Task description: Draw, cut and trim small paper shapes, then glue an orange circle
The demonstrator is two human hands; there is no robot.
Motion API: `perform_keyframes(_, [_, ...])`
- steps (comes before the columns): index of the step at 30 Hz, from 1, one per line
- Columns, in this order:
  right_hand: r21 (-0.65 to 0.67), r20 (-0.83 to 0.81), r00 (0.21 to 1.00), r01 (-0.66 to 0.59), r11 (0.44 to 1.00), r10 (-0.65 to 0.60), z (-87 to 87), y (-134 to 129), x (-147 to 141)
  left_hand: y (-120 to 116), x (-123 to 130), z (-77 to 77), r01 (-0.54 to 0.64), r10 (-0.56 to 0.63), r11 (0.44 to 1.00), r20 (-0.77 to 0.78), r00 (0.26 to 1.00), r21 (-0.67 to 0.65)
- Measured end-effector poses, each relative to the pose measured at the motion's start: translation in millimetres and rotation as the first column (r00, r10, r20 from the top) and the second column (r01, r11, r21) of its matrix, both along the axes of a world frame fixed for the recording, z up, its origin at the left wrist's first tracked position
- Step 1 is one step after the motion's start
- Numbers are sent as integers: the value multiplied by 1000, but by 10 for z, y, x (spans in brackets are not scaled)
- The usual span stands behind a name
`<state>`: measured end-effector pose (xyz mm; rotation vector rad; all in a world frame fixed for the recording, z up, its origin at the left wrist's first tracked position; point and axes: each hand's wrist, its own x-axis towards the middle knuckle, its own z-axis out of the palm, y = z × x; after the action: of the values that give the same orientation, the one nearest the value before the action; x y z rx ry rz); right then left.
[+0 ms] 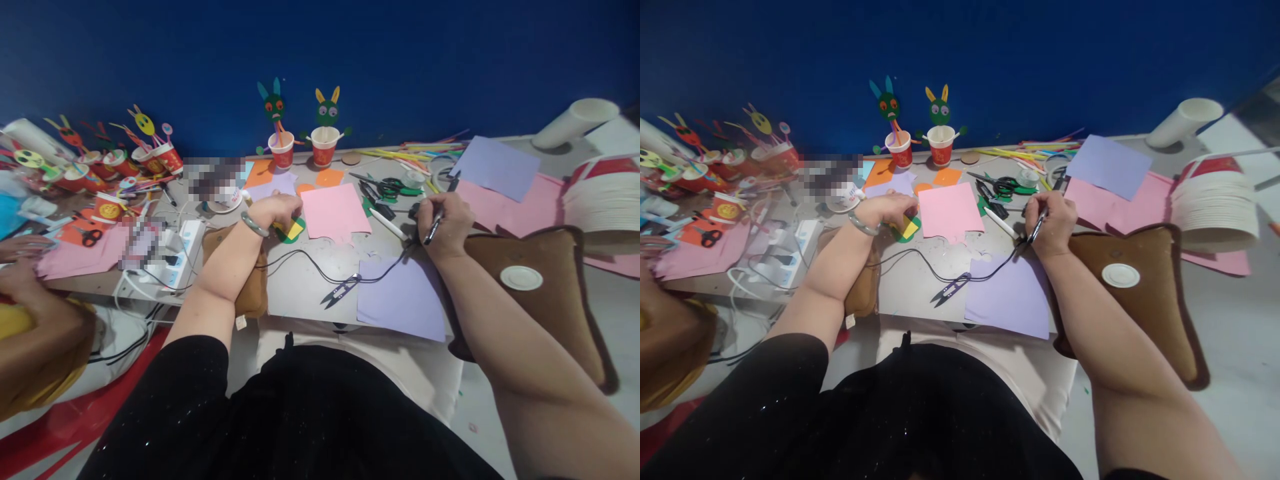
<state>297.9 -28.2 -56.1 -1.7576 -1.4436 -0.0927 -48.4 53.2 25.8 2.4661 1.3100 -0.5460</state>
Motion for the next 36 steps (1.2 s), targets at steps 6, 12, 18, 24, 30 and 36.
perform_keyframes(6, [35,9,1000,-12,999,12,-14,-1,10,13,-21,-5,13,-13,1000,-22,1000,11])
perform_keyframes(12, [18,-1,1000,-9,1000,9,2,-6,2,3,-23,-1,12,-12,1000,-8,1000,20])
perform_keyframes(18, [21,11,1000,-8,1000,7,-25,4,14,4,-25,-9,-5,6,1000,-9,1000,29])
perform_keyframes(24, [21,8,1000,-7,1000,7,-22,-3,12,23,-21,-15,-46,47,999,12,999,-7])
perform_keyframes(30, [42,3,1000,-6,999,5,-22,-7,10,3,8,18,-19,20,1000,-31,999,6])
perform_keyframes(36, [29,5,1000,-9,1000,9,-28,-14,15,8,-5,70,-47,46,998,-27,999,-40])
